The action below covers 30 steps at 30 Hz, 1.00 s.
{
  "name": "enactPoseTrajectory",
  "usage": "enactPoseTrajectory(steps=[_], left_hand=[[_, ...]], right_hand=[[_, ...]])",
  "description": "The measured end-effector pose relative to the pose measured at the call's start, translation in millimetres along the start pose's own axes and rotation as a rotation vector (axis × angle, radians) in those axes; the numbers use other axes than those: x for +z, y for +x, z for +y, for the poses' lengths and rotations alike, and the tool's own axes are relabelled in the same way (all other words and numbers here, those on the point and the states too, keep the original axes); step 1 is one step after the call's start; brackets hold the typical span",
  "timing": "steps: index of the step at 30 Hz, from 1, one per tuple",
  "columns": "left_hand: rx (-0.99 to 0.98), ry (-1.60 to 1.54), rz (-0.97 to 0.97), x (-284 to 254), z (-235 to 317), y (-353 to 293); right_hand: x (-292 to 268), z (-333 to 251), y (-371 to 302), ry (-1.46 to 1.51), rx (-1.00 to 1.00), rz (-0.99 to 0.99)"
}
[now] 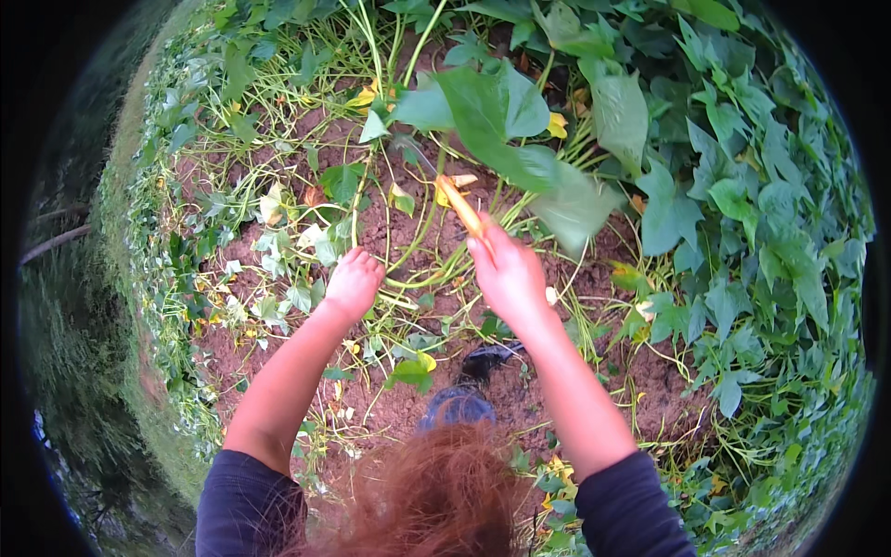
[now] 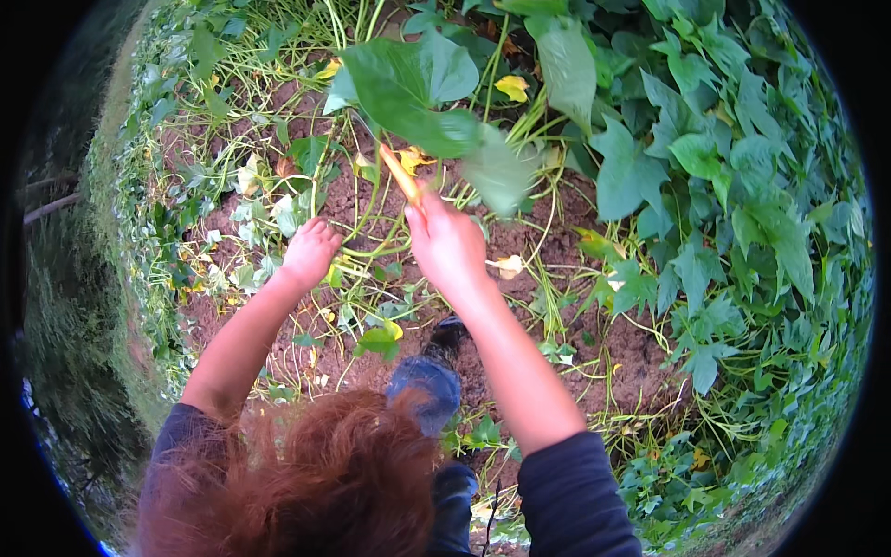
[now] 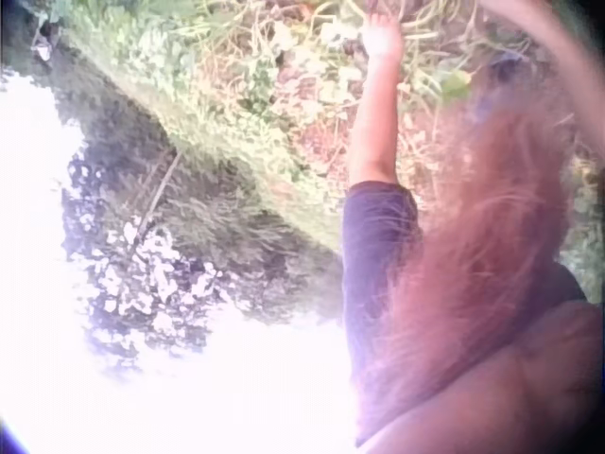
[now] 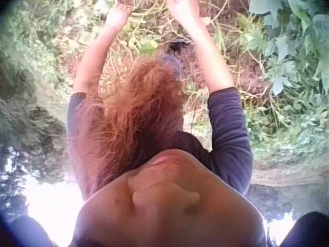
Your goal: The person uses a small knife to cut long green vegetable stems from a dense patch of leafy plants. They gather the cut stems into bundles and place them on the ground, repeating the cutting and bundling process across the patch.
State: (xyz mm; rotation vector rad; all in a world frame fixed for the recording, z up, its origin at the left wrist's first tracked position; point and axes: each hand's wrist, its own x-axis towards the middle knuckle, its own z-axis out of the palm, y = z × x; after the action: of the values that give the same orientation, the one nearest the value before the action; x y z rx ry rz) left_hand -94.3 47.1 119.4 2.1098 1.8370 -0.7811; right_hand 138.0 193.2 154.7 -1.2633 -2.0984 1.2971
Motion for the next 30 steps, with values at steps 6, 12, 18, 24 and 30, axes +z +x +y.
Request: enactPoseTrajectory(steps=[6, 12, 18, 24, 30], left_hand=[[-0.037, -0.091, 0.032, 4.9, -3.2, -15.7], [-0.053, -0.125, 0.090, -1.4, -6.1, -18.7], [0.104, -0.086, 0.181, -20.0, -4.1, -5.2], [0.001, -0.215, 0.052, 7.9, 69.8, -74.2], [-0.431, -0.789, 0.118, 13.7, 114.0, -147.1]], right_hand=[[44.2, -4.1, 106.4, -0.235, -0.046, -0.212], [70.7, -3.3, 139.4, -0.312, -0.063, -0.462], [34.0, 16.8, 56.0, -0.219, 0.026, -0.148], [-63.5, 31.5, -117.9, 0.222, 0.541, 0.122], [-85.3, 24.8, -244.9, 0.086, 0.649, -0.057]])
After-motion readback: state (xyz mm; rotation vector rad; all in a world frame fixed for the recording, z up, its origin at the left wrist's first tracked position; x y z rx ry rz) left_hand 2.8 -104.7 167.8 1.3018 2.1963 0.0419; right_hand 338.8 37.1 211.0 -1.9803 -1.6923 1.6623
